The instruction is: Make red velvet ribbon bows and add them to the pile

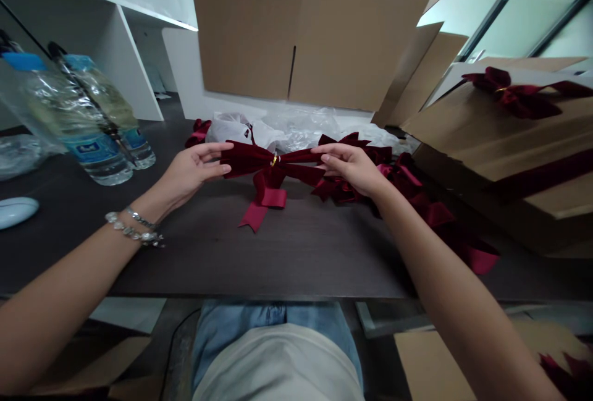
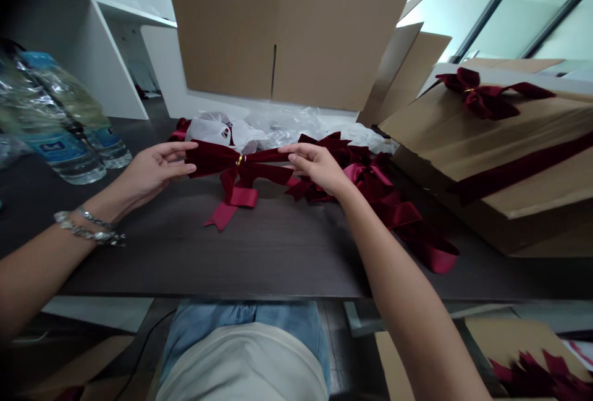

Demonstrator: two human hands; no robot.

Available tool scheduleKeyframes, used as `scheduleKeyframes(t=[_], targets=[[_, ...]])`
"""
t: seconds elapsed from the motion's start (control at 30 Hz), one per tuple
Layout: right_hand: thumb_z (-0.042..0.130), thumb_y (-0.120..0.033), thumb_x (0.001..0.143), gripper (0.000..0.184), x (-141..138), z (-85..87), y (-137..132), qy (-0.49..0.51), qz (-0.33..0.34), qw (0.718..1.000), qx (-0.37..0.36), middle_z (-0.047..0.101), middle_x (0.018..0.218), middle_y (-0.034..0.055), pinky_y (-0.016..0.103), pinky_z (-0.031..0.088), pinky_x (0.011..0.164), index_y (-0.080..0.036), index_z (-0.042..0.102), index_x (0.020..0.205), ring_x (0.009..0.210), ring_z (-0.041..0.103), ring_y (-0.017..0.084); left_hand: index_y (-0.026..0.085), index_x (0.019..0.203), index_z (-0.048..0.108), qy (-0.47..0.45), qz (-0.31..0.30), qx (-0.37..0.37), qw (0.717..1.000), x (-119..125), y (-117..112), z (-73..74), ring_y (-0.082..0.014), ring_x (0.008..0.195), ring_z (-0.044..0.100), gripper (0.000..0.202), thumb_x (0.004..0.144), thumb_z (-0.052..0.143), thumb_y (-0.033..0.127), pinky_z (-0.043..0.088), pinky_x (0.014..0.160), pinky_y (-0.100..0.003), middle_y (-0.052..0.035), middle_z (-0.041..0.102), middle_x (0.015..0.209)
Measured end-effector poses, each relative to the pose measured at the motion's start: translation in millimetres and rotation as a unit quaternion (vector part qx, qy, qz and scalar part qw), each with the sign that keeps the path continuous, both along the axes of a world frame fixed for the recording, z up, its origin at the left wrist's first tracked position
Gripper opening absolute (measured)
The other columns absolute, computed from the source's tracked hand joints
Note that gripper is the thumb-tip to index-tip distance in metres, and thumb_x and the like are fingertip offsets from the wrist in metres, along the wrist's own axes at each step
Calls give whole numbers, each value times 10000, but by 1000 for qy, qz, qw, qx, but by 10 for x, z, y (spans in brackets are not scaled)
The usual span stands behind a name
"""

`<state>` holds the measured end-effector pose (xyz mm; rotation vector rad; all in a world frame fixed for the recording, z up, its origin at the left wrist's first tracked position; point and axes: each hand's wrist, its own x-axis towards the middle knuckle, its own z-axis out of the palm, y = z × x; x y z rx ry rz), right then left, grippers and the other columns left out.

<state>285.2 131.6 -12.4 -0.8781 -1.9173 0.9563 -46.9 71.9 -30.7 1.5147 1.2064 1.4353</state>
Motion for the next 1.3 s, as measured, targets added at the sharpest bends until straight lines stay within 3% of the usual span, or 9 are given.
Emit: scheduleKeyframes(t=[0.2,0.33,0.47,0.57,0.63,0.8,0.93,1.13,1.3], targets=[[639,-444,859,340,-3,-12,11,-4,1,1000,7,684,955,46,324,562,765,-238,685,1126,911,665,184,212,1160,677,-6,0,-8,1000,17,-25,20,-173,874,683,551,633,827,271,599,728,-271,-94,704,1101],[601,-402,891,267,-43,-30,6,8,-13,1000,25,650,862,32,309,551,737,-242,673,1093,867,672,178,214,1151,687,-14,3,-4,1000,20,-38,32,-174,875,684,536,633,821,247,602,728,-268,-89,716,1069],[587,-388,894,272,-71,-22,-13,-14,27,998,58,633,1124,65,338,553,817,-225,651,1101,971,644,190,236,1167,680,-26,-1,-1,1000,-8,-37,27,-156,871,685,538,645,814,235,593,702,-233,-79,714,1093],[713,-360,793,435,-73,-30,0,-36,75,995,55,531,1323,78,343,566,819,-230,587,1189,975,626,191,248,1167,679,-34,-3,-2,999,-27,-30,25,-158,887,688,532,651,807,225,595,711,-230,-76,707,1128],[746,-317,758,487,-72,-41,20,-40,84,994,60,500,1351,79,335,567,817,-231,565,1202,957,621,181,246,1165,679,-36,-3,-6,999,-34,-26,31,-165,895,691,526,654,801,219,598,703,-231,-78,706,1136],[743,-293,768,407,-68,-52,56,-24,43,993,112,601,1107,52,323,535,813,-219,604,1143,870,587,155,226,1122,692,-40,5,-7,999,-31,-35,69,-168,890,694,491,644,799,192,597,690,-221,-82,714,1107],[771,-299,735,413,-67,-54,70,-6,19,993,114,583,859,18,312,516,739,-208,633,1114,780,559,145,216,1110,688,-35,6,-25,999,-20,-60,102,-138,871,690,473,651,798,189,577,684,-180,-68,718,1077],[787,-316,708,432,-72,-41,49,9,21,996,84,619,895,30,322,523,751,-213,645,1103,822,584,164,198,1135,674,-26,9,-32,999,-12,-69,114,-125,880,673,482,666,783,174,560,703,-173,-72,706,1103],[722,-362,787,320,-100,-17,10,22,-15,997,78,638,868,30,294,512,688,-218,686,1070,749,576,138,196,1143,669,-10,8,-16,1000,-10,-56,95,-130,928,663,488,670,783,161,556,725,-165,-67,696,1100]])
